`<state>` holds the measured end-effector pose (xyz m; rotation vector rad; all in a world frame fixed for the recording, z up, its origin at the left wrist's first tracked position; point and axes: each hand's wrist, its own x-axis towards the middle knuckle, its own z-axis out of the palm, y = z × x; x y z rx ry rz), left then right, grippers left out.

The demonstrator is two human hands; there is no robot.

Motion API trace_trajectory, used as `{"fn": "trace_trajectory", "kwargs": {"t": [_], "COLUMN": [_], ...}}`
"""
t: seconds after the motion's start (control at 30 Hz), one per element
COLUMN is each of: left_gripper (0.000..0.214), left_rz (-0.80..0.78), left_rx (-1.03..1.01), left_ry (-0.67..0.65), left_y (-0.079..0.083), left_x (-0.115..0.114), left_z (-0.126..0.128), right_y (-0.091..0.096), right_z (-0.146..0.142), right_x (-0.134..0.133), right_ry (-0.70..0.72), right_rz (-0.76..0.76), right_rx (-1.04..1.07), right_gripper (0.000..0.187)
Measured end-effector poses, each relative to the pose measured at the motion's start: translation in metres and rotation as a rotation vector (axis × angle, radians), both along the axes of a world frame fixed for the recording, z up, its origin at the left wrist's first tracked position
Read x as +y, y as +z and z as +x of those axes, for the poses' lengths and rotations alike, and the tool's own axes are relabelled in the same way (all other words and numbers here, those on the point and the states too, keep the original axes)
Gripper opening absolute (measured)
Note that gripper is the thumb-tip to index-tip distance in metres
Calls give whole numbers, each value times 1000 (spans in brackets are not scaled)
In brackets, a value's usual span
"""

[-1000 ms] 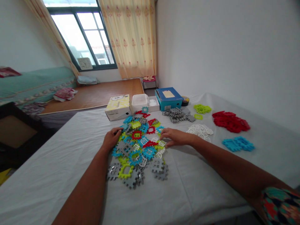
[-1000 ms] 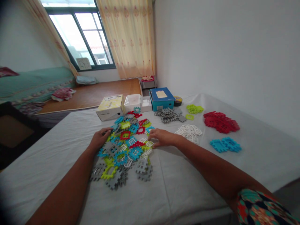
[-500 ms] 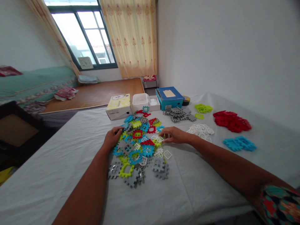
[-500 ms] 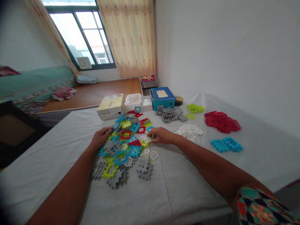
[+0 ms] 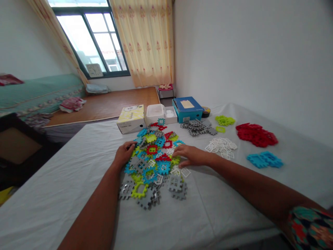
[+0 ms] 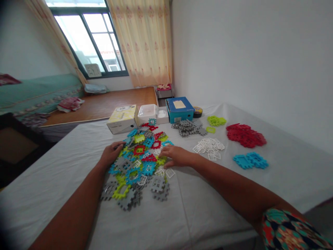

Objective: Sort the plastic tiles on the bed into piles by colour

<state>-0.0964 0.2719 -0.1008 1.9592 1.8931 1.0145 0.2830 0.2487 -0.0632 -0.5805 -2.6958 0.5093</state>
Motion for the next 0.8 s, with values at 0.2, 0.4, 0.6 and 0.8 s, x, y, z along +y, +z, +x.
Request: {"fn": "trace_trajectory", "kwargs": {"t": [0.2,0.4,0.6,0.8], "left_gripper": [44,43,42,42], "left_rz": [-12,-10,-22,-12], "left_rx": [21,10,1,-26], "left_ry": [-7,0,5,-10], "left_y": [0,-2,0,1], "left_x": [1,2,1,0], "left_z": [-2,-3,-1,-1], "right_y": [-2,7,8,11], "right_z": [-2,2,22,77], "right_x": [-2,3,28,74], "right_ry": [40,-126,-362,-756], "right_rz": [57,143,-162,-202], "right_rx": [-46,93,248,523], "right_gripper": [29,23,25,29]}}
